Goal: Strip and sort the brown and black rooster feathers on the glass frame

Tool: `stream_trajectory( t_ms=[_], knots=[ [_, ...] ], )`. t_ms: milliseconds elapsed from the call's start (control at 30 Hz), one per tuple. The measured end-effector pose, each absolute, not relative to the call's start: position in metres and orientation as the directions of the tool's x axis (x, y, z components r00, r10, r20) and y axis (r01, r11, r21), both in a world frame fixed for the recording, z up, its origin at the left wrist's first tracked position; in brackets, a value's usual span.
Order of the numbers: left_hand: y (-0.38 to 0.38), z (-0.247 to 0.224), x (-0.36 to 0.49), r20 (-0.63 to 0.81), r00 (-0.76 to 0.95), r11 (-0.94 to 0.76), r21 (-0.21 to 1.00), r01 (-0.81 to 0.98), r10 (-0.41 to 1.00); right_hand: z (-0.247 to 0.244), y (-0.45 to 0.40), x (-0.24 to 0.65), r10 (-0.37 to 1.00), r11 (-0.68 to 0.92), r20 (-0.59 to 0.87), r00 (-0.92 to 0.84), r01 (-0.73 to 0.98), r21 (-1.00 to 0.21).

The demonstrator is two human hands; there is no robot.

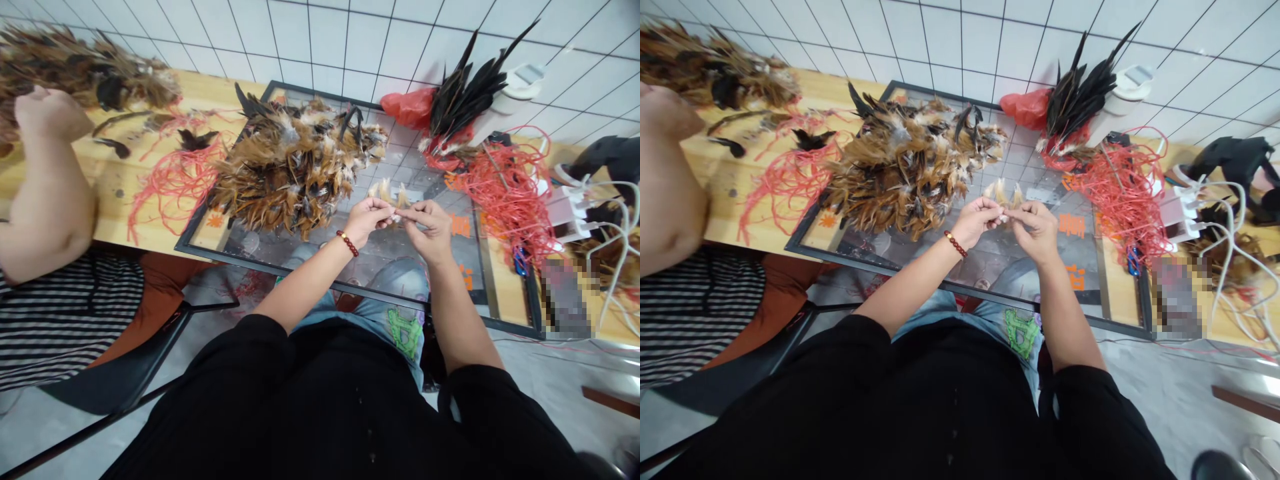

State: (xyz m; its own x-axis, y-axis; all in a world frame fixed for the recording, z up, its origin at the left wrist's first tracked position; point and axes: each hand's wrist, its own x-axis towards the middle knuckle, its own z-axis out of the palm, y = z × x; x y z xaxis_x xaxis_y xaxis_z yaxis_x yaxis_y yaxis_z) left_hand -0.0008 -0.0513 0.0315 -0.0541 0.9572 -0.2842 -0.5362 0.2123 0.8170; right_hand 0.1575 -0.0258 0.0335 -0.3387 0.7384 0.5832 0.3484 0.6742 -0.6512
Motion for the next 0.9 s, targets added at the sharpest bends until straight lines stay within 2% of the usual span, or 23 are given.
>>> stream_trajectory(
  t_ms=[133, 300, 400, 700, 900],
  knots=[
    [-0.050, 0.029, 0.000, -0.242, -0.099, 0.161, 0.848, -0.505, 0.965, 0.030, -0.024, 0.156, 0.815, 0.580, 0.520, -0.258, 0.352, -0.734],
    [-0.049, 0.025, 0.000, -0.158, -0.139, 0.081, 0.894, -0.441, 0.978, 0.023, -0.021, 0.151, 0.918, 0.361, 0.302, -0.257, 0.223, -0.906],
    [-0.047, 0.019, 0.002, -0.084, -0.164, 0.012, 0.917, -0.398, 0.983, 0.022, -0.020, 0.149, 0.951, 0.235, 0.196, -0.240, 0.149, -0.960],
    [-0.043, 0.004, 0.006, 0.159, -0.230, -0.199, 0.967, -0.162, 0.960, 0.027, -0.021, 0.148, 0.971, 0.033, 0.033, -0.238, -0.001, -0.999],
    [-0.045, 0.002, 0.006, 0.205, -0.250, -0.228, 0.971, -0.066, 0.946, 0.031, -0.021, 0.148, 0.939, -0.127, -0.120, -0.321, 0.000, -0.992]
  ],
)
